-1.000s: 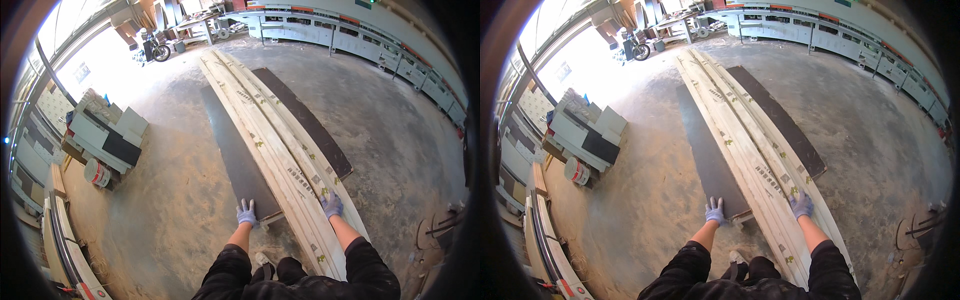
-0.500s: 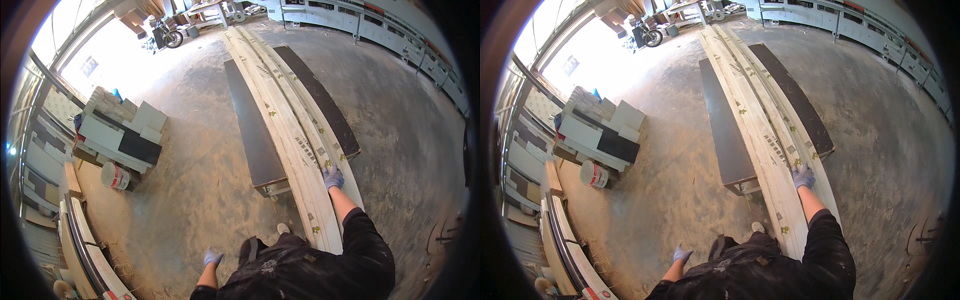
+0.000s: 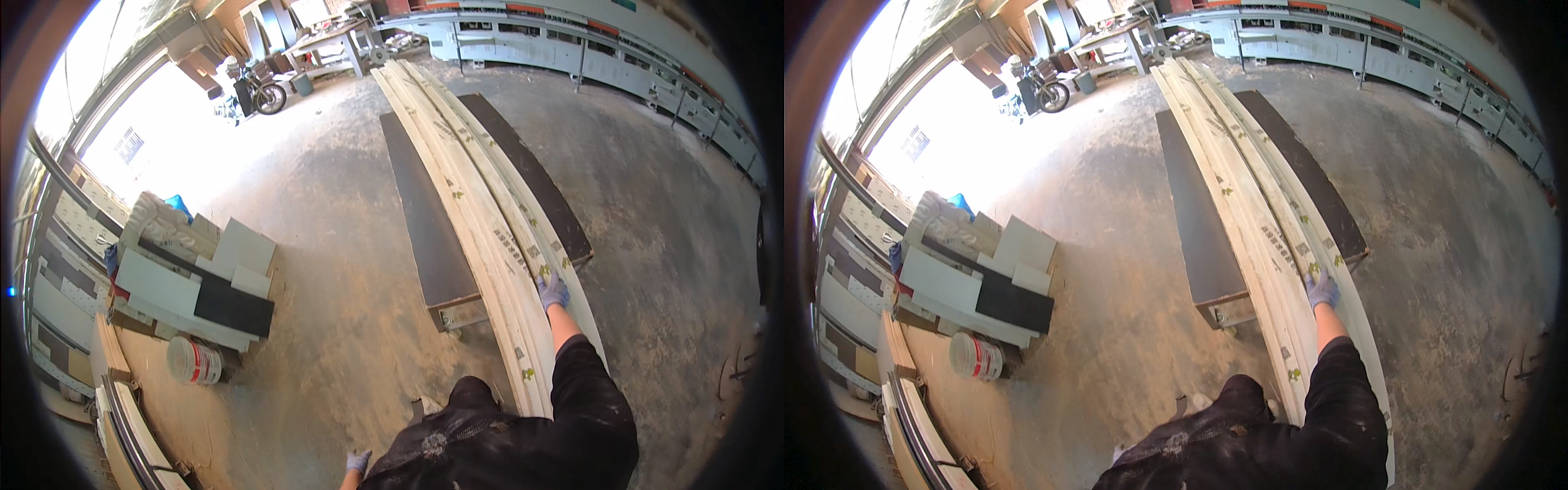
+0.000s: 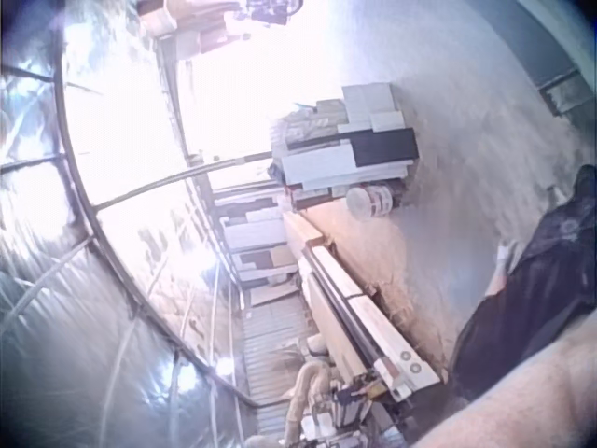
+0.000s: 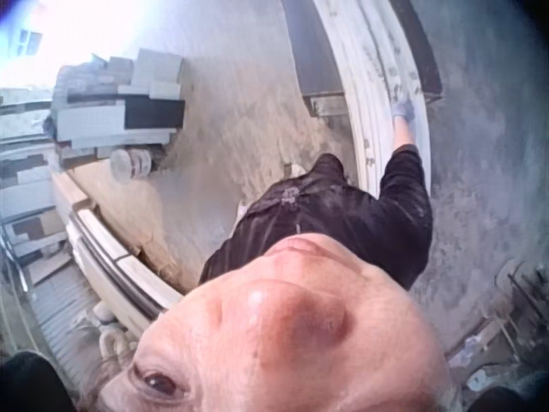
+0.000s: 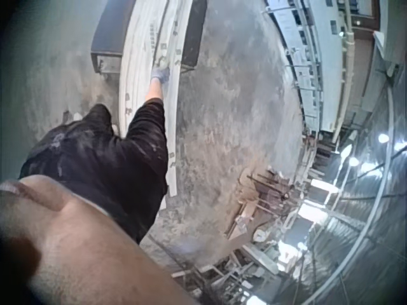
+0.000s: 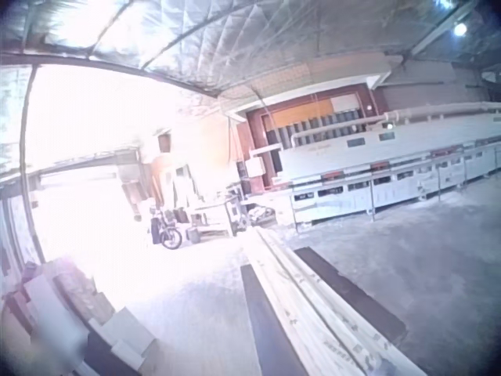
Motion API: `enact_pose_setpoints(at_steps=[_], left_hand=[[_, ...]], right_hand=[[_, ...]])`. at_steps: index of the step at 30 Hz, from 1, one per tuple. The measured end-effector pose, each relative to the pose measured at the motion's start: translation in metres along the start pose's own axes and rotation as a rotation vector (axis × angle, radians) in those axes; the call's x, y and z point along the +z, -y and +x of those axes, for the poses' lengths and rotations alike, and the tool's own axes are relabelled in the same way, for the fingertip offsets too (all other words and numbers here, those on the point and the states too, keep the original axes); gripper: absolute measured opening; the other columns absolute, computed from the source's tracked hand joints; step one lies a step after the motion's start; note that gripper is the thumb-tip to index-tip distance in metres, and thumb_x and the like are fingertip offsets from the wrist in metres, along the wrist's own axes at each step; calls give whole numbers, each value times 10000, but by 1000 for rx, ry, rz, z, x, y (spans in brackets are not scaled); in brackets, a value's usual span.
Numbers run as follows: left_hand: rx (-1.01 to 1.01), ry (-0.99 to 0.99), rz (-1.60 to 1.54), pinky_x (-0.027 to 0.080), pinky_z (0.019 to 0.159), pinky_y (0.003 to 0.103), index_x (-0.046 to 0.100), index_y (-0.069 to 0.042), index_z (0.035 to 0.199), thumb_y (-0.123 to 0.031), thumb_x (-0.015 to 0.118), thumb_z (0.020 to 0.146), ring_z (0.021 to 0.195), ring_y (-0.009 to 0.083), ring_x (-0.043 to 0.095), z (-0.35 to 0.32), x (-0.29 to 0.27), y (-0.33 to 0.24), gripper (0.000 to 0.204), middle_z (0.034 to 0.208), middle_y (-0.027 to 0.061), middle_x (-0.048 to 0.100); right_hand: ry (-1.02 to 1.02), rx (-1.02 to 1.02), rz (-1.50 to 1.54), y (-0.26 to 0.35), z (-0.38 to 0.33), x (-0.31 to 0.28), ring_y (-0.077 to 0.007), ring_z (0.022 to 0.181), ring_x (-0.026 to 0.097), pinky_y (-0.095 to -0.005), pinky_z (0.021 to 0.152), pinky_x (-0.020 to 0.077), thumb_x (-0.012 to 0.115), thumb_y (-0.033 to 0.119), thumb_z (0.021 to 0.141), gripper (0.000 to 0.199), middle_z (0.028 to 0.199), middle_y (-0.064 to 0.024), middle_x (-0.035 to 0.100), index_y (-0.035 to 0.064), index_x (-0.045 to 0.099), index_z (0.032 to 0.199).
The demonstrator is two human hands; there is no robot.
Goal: The person repeatedly picks up long white planks from the floor and stacks them on a workbench in a workshop. After stacking several planks, the person walks to a machine and adjusts a component on it.
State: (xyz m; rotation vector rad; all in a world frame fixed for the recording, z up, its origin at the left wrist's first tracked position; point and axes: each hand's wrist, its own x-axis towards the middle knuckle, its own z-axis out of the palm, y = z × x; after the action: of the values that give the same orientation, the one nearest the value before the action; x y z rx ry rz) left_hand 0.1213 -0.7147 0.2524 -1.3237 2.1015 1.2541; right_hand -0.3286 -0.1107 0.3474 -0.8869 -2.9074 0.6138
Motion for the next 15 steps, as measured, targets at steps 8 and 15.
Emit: enact_pose_setpoints(at_steps=[8, 15], left_hand=[[430, 20, 209, 428, 984, 367, 321, -25, 1410, -287, 751, 776, 1247, 325, 476, 76, 28, -267, 810, 1395, 241, 433], [581, 174, 400, 424, 999, 407, 332, -62, 1421, -371, 764, 766, 1265, 338, 462, 48, 120, -355, 844, 1373, 237, 459]], right_hand=[[-120, -13, -24, -4, -5, 9, -335, 1020, 599, -471, 825, 485, 509, 612, 840, 712, 1115, -172, 610, 154, 405, 1376], [-88, 30, 24, 6, 9, 2, -332, 1059, 578, -479, 858, 467, 512, 590, 842, 718, 1169, -185, 582, 164, 383, 1406]])
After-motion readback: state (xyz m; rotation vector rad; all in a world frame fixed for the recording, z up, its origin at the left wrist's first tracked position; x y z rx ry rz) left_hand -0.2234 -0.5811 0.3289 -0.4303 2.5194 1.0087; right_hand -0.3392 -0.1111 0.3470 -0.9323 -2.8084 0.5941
